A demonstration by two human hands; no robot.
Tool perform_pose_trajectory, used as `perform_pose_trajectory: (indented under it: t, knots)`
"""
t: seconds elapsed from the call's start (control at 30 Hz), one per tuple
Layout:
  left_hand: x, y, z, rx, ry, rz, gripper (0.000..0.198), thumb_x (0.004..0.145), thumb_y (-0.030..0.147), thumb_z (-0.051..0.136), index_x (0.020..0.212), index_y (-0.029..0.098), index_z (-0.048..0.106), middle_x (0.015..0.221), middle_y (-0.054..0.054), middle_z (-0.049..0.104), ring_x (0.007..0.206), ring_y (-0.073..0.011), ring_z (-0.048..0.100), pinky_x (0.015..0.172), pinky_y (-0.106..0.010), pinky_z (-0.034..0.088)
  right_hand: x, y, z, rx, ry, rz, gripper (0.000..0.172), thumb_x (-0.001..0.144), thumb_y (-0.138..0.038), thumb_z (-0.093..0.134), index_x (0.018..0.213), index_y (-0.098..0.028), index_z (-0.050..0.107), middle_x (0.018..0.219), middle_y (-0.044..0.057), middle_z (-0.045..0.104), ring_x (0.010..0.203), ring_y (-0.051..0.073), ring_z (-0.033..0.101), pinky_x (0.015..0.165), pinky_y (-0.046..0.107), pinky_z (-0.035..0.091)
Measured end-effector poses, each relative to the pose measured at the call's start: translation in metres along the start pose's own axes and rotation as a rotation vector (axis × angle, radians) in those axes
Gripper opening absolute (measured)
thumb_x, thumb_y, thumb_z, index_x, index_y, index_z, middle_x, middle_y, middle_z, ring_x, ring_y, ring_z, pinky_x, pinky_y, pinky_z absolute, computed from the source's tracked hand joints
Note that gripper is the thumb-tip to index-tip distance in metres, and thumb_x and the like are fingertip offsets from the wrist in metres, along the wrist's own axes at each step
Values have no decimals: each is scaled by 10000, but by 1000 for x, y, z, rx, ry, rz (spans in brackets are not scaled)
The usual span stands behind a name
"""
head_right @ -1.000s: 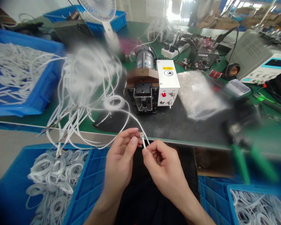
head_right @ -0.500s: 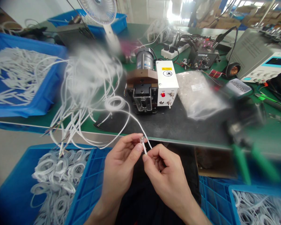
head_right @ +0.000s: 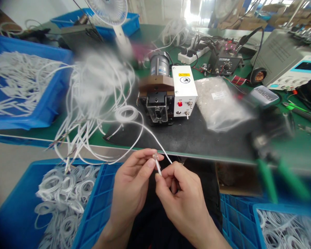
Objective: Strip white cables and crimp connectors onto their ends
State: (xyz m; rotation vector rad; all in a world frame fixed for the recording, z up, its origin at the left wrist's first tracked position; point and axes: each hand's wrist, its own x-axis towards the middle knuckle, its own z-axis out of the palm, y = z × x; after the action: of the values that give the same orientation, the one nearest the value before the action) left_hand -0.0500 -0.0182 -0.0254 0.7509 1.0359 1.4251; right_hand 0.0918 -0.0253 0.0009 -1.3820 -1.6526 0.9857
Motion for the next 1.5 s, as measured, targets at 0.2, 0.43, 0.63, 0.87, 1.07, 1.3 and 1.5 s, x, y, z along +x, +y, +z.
perform_pose_trajectory:
  t: [0.2,0.43,0.63,0.87,1.07,1.3,1.5]
  knots:
    - [-1,0,-1,1,0,-20,150,1041,249,775,1190,236,788,1126,-51,834,1052,-162,771,942,-218,604,0,-2,1,-12,23,-26,218,1000,-162,661,796,-220,613,661,-74,525,534,93,462,505,225,366]
    - [6,4,-2,-316,-155,-160,118,1039,176,757,1145,207,798,1043,-49,805,912,-117,733,846,-192,566,-1,-5,5,-123,118,-190,207,993,-118,670,809,-208,637,650,-68,521,522,89,468,512,228,372]
    - [8,1,-1,-466,-193,-250,106,1033,156,754,1123,197,792,1012,-46,767,856,-106,684,814,-201,552,-1,-5,9,-201,163,-261,205,973,-91,692,803,-197,649,644,-63,525,521,86,479,512,228,361]
    - [8,-2,-2,-499,-204,-289,122,1049,152,725,1140,206,785,1006,-40,749,841,-106,668,798,-204,549,-1,-5,10,-233,187,-288,204,950,-65,698,798,-192,646,647,-60,532,508,80,477,497,218,363]
    - [7,-1,-2,-498,-210,-289,118,1046,155,731,1129,213,791,1009,-33,754,835,-104,665,807,-208,553,-1,-7,11,-247,202,-302,195,948,-64,702,805,-188,658,639,-61,532,496,80,468,493,219,363]
    - [6,-1,-2,-514,-206,-313,113,1036,165,748,1135,208,783,998,-37,745,820,-111,659,782,-217,559,-4,-5,10,-257,194,-291,181,953,-71,701,820,-191,667,651,-58,545,500,82,474,498,220,367]
    - [7,-1,-1,-523,-207,-325,108,1033,167,755,1129,209,782,998,-36,741,818,-109,658,781,-218,562,-4,-4,10,-266,178,-283,189,964,-71,693,832,-200,655,658,-57,543,518,92,488,517,229,376]
